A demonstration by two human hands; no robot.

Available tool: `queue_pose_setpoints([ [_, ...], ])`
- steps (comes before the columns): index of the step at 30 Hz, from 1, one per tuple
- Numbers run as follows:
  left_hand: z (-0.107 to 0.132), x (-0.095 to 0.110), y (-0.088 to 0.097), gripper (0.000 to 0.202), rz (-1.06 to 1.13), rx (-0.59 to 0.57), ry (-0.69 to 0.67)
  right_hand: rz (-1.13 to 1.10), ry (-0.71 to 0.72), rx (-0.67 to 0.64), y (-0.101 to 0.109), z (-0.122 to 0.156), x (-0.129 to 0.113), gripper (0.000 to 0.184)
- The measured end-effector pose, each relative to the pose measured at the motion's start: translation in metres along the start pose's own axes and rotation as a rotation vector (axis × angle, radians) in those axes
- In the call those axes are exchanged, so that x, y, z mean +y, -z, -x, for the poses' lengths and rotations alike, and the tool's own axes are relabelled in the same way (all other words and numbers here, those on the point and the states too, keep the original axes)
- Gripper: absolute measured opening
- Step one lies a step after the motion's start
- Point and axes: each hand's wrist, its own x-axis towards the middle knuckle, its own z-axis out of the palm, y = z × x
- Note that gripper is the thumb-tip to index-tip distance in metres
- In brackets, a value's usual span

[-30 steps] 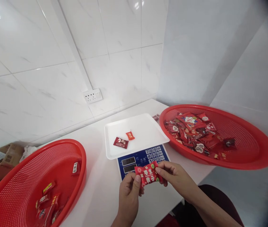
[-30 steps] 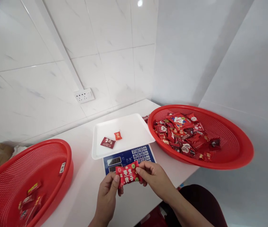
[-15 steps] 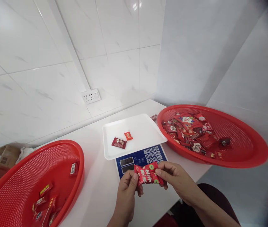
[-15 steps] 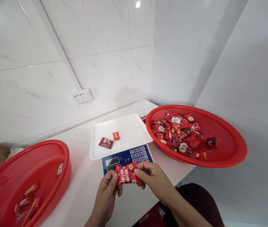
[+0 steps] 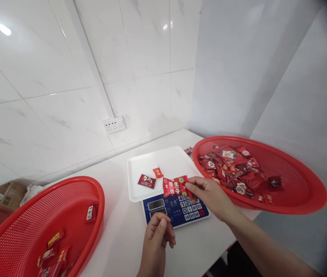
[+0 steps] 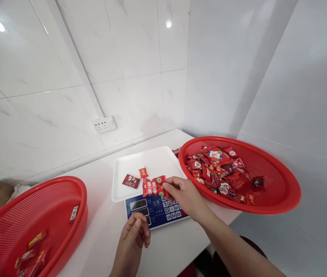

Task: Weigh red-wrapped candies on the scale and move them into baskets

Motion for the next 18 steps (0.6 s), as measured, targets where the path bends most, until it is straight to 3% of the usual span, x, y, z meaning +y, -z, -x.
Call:
queue_pose_setpoints([
  [3,-0.001,-0.001,0.0,0.025,-0.007,0.0,0.001,0.137,0.04,0.037,0.0,-0.017,-0.002,0.023],
  [5,-0.002,-0.002,0.0,0.027,-0.009,0.007,0.002,0.289,0.095,0.106,0.003,-0.023,0.0,0.033],
  [9,-0.005,-0.004,0.001,0.032,-0.007,0.011,0.024,0.577,0.211,0.185,0.021,-0.024,0.0,0.037],
  [14,-0.009,-0.011,0.004,0.035,-0.033,0.002,0.033,0.852,0.239,0.246,0.071,-0.019,-0.003,0.037],
  [18,-0.009,-0.014,0.003,0.037,-0.045,-0.002,0.044,1.049,0.134,0.218,0.12,-0.016,0.019,0.024],
])
